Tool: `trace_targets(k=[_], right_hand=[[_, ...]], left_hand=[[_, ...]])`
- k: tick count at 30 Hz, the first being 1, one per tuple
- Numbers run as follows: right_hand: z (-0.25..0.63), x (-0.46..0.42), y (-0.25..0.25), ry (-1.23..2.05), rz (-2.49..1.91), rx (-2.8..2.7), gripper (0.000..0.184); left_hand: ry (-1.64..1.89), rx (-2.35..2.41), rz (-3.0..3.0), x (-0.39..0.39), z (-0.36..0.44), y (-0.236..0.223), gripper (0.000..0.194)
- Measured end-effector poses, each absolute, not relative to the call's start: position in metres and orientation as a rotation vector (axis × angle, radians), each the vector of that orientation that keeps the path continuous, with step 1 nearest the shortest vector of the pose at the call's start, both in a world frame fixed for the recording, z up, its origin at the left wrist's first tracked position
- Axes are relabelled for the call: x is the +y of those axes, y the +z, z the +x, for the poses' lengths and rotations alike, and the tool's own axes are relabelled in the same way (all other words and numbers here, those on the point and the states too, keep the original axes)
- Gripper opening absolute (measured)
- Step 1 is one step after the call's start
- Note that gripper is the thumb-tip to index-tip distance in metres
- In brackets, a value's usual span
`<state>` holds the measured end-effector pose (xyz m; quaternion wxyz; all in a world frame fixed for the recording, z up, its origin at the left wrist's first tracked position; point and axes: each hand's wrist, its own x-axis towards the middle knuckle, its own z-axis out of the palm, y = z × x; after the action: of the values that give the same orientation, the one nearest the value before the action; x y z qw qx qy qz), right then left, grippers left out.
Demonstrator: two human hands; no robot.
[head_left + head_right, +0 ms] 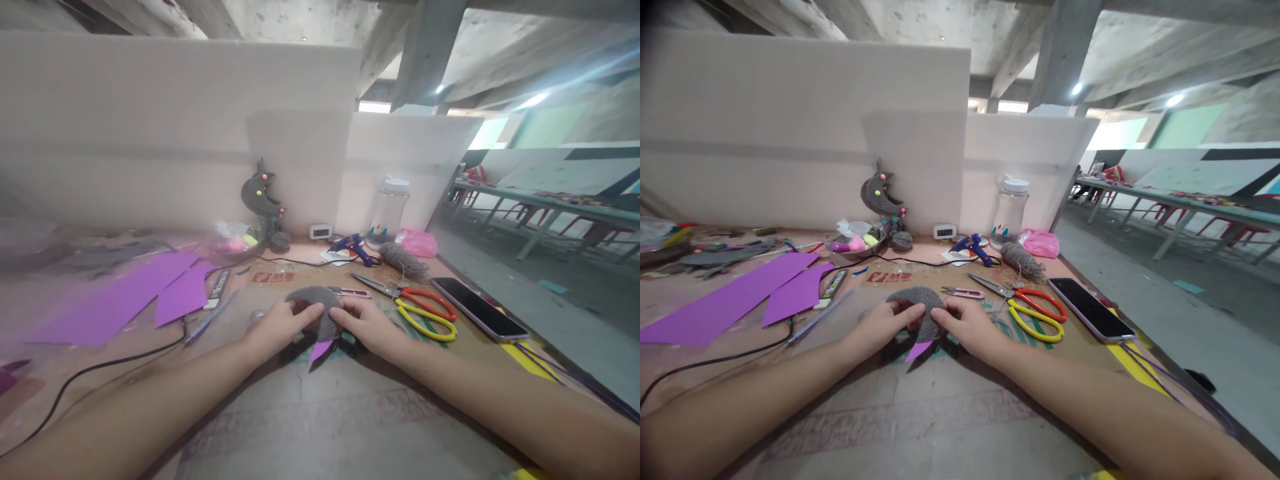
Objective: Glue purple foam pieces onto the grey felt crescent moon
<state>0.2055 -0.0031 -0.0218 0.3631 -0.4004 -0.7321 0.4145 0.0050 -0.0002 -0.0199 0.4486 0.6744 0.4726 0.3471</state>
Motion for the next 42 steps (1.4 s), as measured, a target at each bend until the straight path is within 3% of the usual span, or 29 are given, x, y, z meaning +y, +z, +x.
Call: trace_targets(k=[8, 24, 33, 42], right_hand=[[0.205, -0.006, -0.017, 1.052, -1.074, -1.893, 0.044], [0.209, -0.004, -0.017, 0.914, -0.984, -1.895, 0.047], [0.207, -0.003, -0.014, 0.790, -0.970, -2.033, 0.019], [0.207, -0.006, -0.013, 0.738, -1.010, -2.161, 0.025]], left_hand=[[0.737, 1.339, 1.756, -0.004, 0.004, -0.027, 0.050], [1.057, 1.116, 1.650, 0.001, 0.009, -0.019, 0.035], [1.127, 1.196, 1.622, 0.003, 0.007, -0.018, 0.041], [1.113, 1.192, 1.590, 0.001, 0.007, -0.014, 0.041]])
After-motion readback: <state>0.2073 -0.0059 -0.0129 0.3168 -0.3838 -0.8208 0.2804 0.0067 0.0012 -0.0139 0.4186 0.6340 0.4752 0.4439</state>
